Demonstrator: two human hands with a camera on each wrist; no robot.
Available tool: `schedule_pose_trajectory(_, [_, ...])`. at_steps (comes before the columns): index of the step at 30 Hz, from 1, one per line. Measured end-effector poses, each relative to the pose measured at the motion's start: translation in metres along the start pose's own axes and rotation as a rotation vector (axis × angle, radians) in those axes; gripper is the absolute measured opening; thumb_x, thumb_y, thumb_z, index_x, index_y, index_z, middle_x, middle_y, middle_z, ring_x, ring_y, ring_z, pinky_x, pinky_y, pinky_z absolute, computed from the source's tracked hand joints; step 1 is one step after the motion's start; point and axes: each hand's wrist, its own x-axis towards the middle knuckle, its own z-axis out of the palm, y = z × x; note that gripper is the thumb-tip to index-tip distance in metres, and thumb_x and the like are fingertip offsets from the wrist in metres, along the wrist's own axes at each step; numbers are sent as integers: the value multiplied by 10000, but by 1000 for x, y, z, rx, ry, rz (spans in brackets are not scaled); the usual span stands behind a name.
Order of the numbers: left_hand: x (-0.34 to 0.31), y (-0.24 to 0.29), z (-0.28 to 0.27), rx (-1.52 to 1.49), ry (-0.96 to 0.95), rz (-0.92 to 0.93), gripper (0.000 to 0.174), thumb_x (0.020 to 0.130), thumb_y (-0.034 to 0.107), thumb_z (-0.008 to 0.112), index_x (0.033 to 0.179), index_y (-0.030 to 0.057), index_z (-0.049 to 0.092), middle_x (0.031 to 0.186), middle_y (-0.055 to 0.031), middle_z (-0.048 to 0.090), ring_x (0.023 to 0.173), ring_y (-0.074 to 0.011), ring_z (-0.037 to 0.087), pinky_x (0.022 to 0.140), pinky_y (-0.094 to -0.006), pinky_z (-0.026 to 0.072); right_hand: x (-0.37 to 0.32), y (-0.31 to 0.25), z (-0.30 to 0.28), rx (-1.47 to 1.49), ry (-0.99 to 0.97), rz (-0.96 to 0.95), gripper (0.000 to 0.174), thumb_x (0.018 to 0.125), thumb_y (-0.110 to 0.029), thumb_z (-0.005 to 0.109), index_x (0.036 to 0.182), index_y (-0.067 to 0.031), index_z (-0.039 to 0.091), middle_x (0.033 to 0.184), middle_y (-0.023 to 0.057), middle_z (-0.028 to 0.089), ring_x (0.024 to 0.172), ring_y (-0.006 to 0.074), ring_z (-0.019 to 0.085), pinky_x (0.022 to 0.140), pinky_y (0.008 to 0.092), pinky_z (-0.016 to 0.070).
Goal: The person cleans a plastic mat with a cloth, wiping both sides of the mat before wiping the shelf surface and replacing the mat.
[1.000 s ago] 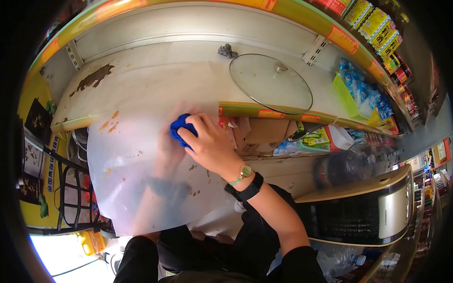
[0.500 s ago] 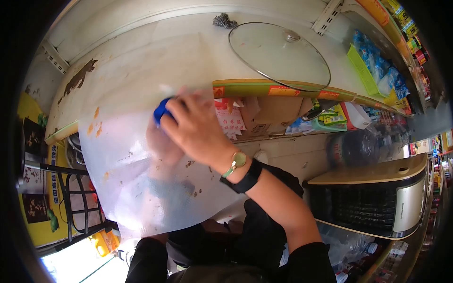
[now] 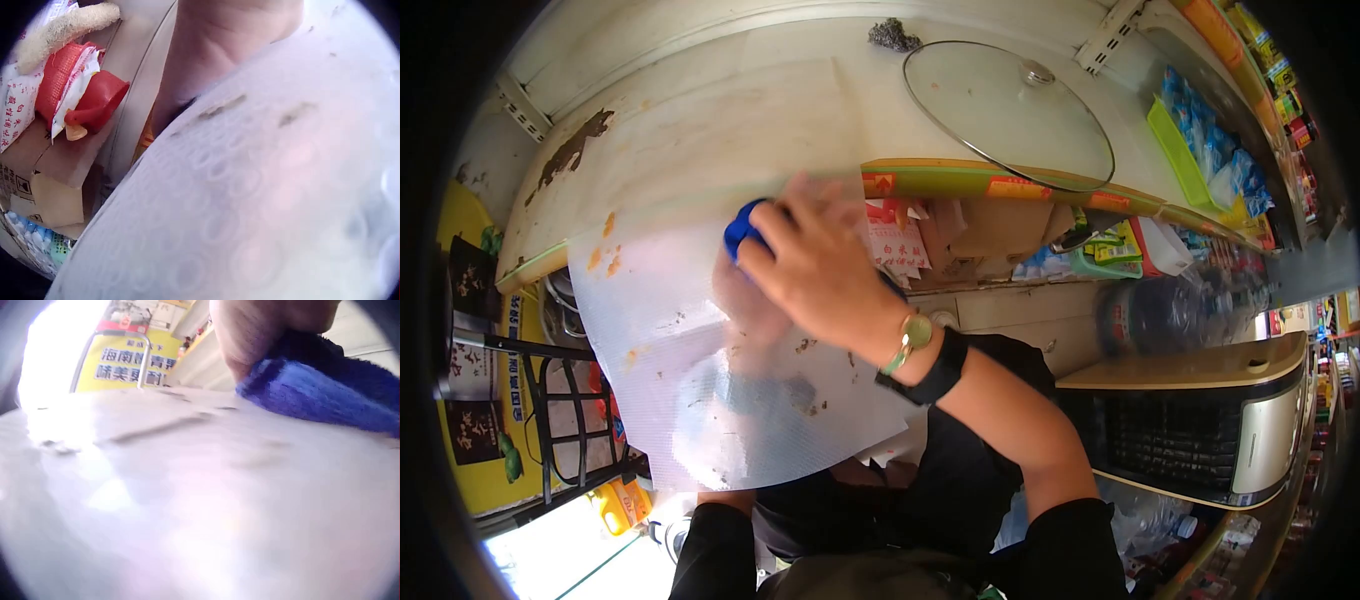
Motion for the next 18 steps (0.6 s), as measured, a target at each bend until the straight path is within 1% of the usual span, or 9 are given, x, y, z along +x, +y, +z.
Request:
schedule_pose_trajectory(1, [14, -24, 2, -826, -425, -115, 486, 992, 371, 317, 1366, 72, 396, 1330, -106, 477, 1245, -239, 438, 1063, -404, 327, -1, 12, 2, 28, 24, 41, 321, 621, -74, 747, 922, -123, 645, 1022, 45, 545, 982, 262, 560, 751, 363, 520])
schedule_pose_trajectory(3, [35, -52, -2, -2479, -1266, -353, 621, 955, 508, 324, 1392, 70, 366, 1383, -121, 438, 1291, -298, 391, 1087, -500, 271, -3, 38, -2, -1, 54, 90, 242, 660, -104, 680, 890, -77, 609, 1014, 64, 537, 929, 265, 553, 673, 347, 524])
schedule_pose_trajectory(4, [32, -46, -6, -2315, -1119, -480, 703, 923, 585, 306, 1398, 69, 357, 1401, -131, 427, 1298, -312, 385, 1078, -543, 256, -3, 44, -3, 0, 54, 91, 242, 660, -104, 680, 890, -77, 609, 1014, 64, 537, 929, 265, 553, 673, 347, 524])
schedule_pose_trajectory(7, [30, -46, -6, -2379, -1200, -351, 668, 943, 553, 307, 1392, 62, 371, 1396, -129, 434, 1300, -288, 390, 1083, -509, 269, -6, 46, -7, -22, 108, 188, 278, 636, -104, 700, 899, -89, 613, 1011, 50, 542, 936, 265, 553, 691, 360, 523])
schedule_pose_trajectory(9, [31, -56, 5, -2457, -1229, -368, 651, 947, 541, 316, 1390, 69, 381, 1397, -123, 434, 1303, -274, 390, 1089, -486, 272, -5, 28, -7, 53, 84, 175, 352, 610, -69, 751, 944, -119, 649, 1033, 47, 551, 966, 254, 564, 708, 358, 525])
schedule_pose_trajectory(11, [31, -60, 12, -2534, -1261, -389, 633, 952, 529, 324, 1388, 76, 392, 1399, -118, 434, 1305, -261, 389, 1095, -463, 275, -10, 8, 7, 49, 96, 17, 294, 626, -95, 748, 897, -95, 634, 1007, 49, 536, 976, 243, 563, 679, 338, 531])
schedule_pose_trajectory(14, [31, -59, 16, -2572, -1214, -407, 661, 944, 552, 321, 1390, 69, 386, 1387, -114, 443, 1307, -269, 389, 1101, -447, 269, -11, -10, 15, 83, 78, -91, 250, 662, -82, 712, 897, -80, 627, 986, 60, 537, 967, 251, 559, 694, 341, 529])
schedule_pose_trajectory(17, [29, -60, 16, -2612, -1164, -429, 689, 937, 575, 317, 1392, 61, 381, 1376, -110, 452, 1308, -276, 389, 1107, -431, 263, -6, 21, 18, 54, 118, -11, 258, 657, -86, 716, 903, -86, 637, 994, 58, 545, 952, 248, 561, 698, 351, 530])
schedule_pose_trajectory(18, [28, -56, 15, -2531, -1256, -361, 730, 930, 602, 298, 1421, 63, 338, 1427, -111, 407, 1338, -279, 353, 1114, -451, 236, -4, 29, 11, 33, 76, 79, 290, 649, -77, 728, 927, -95, 646, 1014, 54, 550, 943, 252, 563, 695, 360, 528])
